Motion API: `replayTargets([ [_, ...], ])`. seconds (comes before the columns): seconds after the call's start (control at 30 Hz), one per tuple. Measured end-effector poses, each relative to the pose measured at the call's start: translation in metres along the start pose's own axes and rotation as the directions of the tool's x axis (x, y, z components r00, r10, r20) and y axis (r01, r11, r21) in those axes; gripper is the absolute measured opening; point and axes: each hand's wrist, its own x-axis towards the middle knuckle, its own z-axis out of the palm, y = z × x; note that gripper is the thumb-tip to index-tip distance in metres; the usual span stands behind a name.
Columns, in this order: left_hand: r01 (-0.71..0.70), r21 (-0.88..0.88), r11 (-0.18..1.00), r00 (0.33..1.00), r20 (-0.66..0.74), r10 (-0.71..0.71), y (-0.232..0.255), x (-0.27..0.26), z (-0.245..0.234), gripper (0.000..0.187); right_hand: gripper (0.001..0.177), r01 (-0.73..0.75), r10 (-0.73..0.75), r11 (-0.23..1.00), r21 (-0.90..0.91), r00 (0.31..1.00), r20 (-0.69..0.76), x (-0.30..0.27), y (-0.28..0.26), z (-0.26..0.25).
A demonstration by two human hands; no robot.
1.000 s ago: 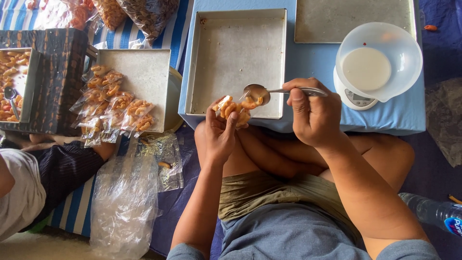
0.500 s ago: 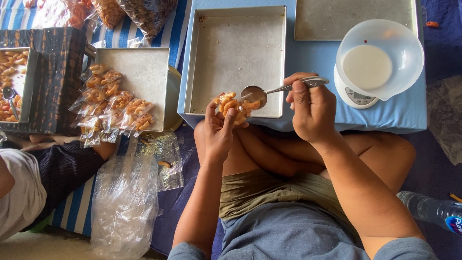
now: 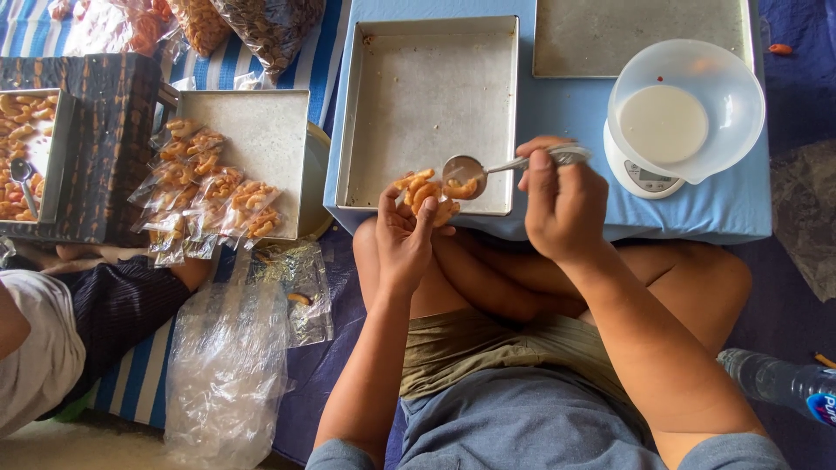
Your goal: A person is manually packaging small fried snacks into plastic bags and weighing them on a digital scale.
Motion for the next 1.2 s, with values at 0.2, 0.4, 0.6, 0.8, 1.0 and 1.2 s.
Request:
replayTargets([
  [0.2,0.011,-0.015,1.0,1.0,-0.028,-0.011,-0.012,0.006,-0.007,0.046,0.03,-0.214,0.215,0.971,0.109,0.977,0.003,-0.001,-0.001,0.005],
  [0.4,0.041,-0.03,0.999,0.998,-0.046,-0.042,-0.001,0.003,-0.009,0.041,0.025,-0.433,0.447,0.856,0.281,0.894,0.017,0.003,0.007,0.002],
  [0.6,0.037,-0.012,0.999,0.994,-0.101,-0.038,0.021,0.001,-0.006,0.03,0.025,-0.369,0.402,0.88,0.298,0.914,-0.056,0.004,0.005,-0.008],
  [0.8,-0.009,-0.226,0.974,0.993,-0.117,-0.018,0.003,0.008,-0.032,0.03,0.018,0.259,-0.255,0.948,-0.187,0.966,0.048,-0.007,0.029,-0.02],
  [1.0,-0.024,-0.34,0.94,0.998,-0.064,0.003,-0.003,0.003,-0.037,0.036,0.02,0.112,-0.126,0.99,-0.084,0.975,-0.184,-0.024,0.029,-0.017],
  [1.2,-0.02,-0.37,0.929,1.0,-0.021,0.014,-0.007,0.001,-0.032,0.041,0.02,-0.183,0.216,0.974,0.131,0.92,-0.325,-0.059,0.036,-0.011],
])
